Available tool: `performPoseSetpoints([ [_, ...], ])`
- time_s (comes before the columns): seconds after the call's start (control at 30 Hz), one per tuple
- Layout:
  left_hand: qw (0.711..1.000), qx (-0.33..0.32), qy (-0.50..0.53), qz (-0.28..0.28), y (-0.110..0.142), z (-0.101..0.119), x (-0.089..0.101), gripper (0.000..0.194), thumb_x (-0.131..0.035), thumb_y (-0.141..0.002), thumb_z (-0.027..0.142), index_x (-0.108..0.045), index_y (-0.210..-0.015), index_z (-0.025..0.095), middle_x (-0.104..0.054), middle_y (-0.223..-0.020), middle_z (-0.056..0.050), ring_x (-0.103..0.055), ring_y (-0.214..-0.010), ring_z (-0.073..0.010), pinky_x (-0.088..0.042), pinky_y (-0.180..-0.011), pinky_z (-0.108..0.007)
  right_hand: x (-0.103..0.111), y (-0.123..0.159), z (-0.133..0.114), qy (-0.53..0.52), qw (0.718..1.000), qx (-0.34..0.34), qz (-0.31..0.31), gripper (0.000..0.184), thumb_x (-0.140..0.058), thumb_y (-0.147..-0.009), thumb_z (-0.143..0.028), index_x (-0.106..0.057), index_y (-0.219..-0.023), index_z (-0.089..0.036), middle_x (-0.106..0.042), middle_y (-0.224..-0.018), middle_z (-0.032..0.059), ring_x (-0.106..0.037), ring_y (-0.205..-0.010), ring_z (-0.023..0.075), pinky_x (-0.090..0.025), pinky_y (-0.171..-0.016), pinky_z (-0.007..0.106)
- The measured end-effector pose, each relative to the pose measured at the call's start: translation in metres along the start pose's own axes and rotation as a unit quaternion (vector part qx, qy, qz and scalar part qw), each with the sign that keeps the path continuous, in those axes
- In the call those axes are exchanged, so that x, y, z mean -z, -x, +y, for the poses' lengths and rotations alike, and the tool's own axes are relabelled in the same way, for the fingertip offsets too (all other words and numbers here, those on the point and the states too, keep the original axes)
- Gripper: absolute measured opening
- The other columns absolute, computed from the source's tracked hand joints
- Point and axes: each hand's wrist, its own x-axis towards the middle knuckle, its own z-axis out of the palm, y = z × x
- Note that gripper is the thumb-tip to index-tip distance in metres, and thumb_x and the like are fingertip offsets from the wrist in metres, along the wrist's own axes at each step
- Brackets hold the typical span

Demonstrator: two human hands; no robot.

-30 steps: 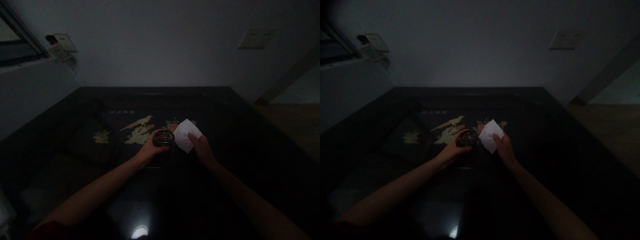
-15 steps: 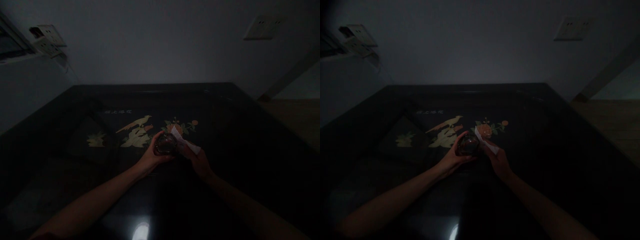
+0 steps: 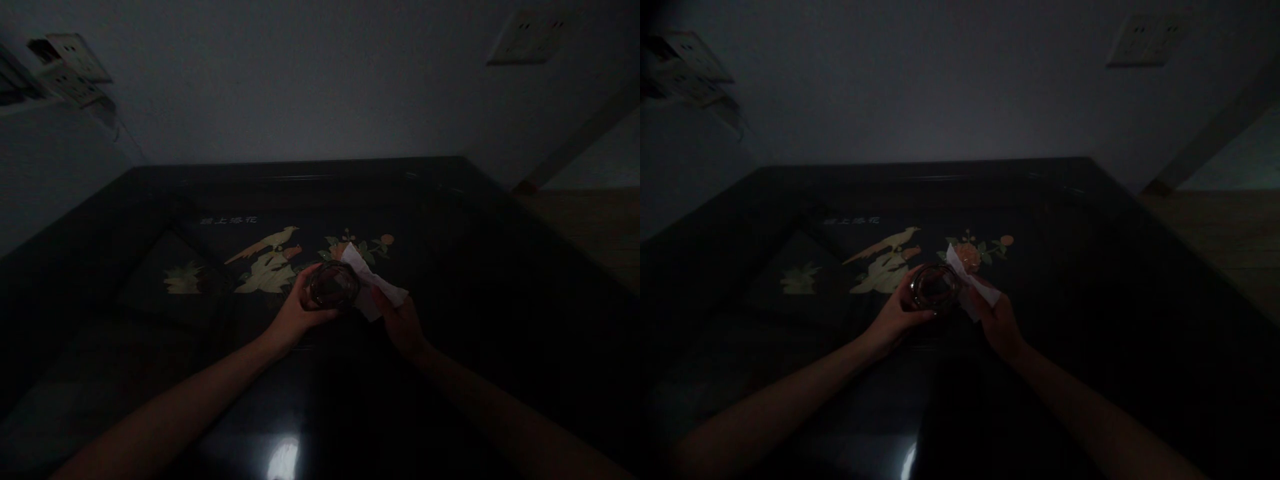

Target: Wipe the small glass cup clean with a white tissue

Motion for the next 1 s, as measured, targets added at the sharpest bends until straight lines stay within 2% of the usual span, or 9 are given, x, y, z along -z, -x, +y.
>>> performPoseSetpoints([
  [0.1,0.999,-0.001,0.043,-0.005,0.002,0.004,-0.003,0.081,-0.081,-0.056,0.007,-0.044,-0.127,0.025,-0.053,-0.133,-0.010,-0.052,-0.120,-0.0310,-0.046,-0.098,-0.047,0.001,0.001,0.001,0.011,0.999,0.033,-0.005,0.032,-0.052,-0.089,-0.040,-0.069,-0.110,-0.022,-0.072,-0.109,0.0051,-0.066,-0.104,0.0255,-0.051,-0.093,0.040],
  [0.2,0.994,0.012,0.099,-0.033,0.003,0.006,-0.002,0.077,-0.079,-0.065,0.015,-0.043,-0.131,0.028,-0.045,-0.141,-0.010,-0.044,-0.128,-0.0341,-0.046,-0.097,-0.053,0.003,0.001,0.001,0.025,0.996,0.077,-0.042,0.034,-0.046,-0.093,-0.037,-0.064,-0.119,-0.024,-0.067,-0.120,0.0044,-0.062,-0.112,0.0245,-0.047,-0.099,0.041],
  [0.33,0.987,0.030,0.141,-0.075,0.002,0.006,0.003,0.075,-0.074,-0.074,0.025,-0.037,-0.138,0.032,-0.043,-0.144,-0.010,-0.044,-0.128,-0.0346,-0.042,-0.099,-0.057,0.005,0.003,0.002,0.045,0.990,0.108,-0.075,0.036,-0.041,-0.095,-0.035,-0.058,-0.127,-0.027,-0.060,-0.131,0.0034,-0.054,-0.122,0.0244,-0.042,-0.105,0.042],
  [0.47,0.986,0.038,0.143,-0.080,0.002,0.004,0.004,0.079,-0.075,-0.074,0.029,-0.033,-0.141,0.032,-0.045,-0.143,-0.011,-0.044,-0.129,-0.0342,-0.037,-0.103,-0.058,0.007,0.004,0.002,0.079,0.981,0.142,-0.102,0.040,-0.041,-0.095,-0.033,-0.050,-0.134,-0.028,-0.051,-0.140,0.0046,-0.046,-0.129,0.0241,-0.037,-0.108,0.043],
  [0.57,0.987,0.044,0.139,-0.070,0.002,0.003,0.004,0.080,-0.074,-0.075,0.029,-0.031,-0.142,0.032,-0.045,-0.142,-0.011,-0.046,-0.127,-0.0319,-0.036,-0.104,-0.055,0.008,0.004,-0.003,0.097,0.969,0.187,-0.129,0.043,-0.040,-0.096,-0.029,-0.043,-0.139,-0.029,-0.043,-0.146,0.0058,-0.041,-0.133,0.0238,-0.035,-0.109,0.044],
  [0.7,0.989,0.042,0.131,-0.059,0.001,0.002,0.003,0.071,-0.073,-0.076,0.033,-0.038,-0.138,0.029,-0.053,-0.135,-0.011,-0.055,-0.117,-0.0283,-0.041,-0.101,-0.050,0.008,0.007,-0.010,0.130,0.955,0.230,-0.131,0.045,-0.041,-0.095,-0.025,-0.041,-0.140,-0.031,-0.039,-0.147,0.0074,-0.045,-0.129,0.0248,-0.043,-0.104,0.043],
  [0.9,0.993,0.034,0.113,-0.021,-0.001,-0.003,0.005,0.060,-0.075,-0.071,0.041,-0.053,-0.124,0.023,-0.063,-0.120,-0.009,-0.062,-0.106,-0.0244,-0.045,-0.096,-0.042,0.008,0.008,-0.006,0.192,0.928,0.288,-0.136,0.050,-0.045,-0.093,-0.019,-0.037,-0.142,-0.028,-0.044,-0.142,0.0101,-0.045,-0.129,0.0242,-0.045,-0.102,0.042],
  [1.0,0.994,0.029,0.104,0.007,-0.003,-0.008,0.008,0.048,-0.071,-0.076,0.037,-0.056,-0.120,0.023,-0.066,-0.115,-0.007,-0.062,-0.104,-0.0212,-0.045,-0.096,-0.036,0.007,0.006,-0.006,0.225,0.894,0.349,-0.168,0.052,-0.041,-0.094,-0.019,-0.030,-0.145,-0.021,-0.050,-0.138,0.0127,-0.043,-0.131,0.0239,-0.039,-0.107,0.047],
])
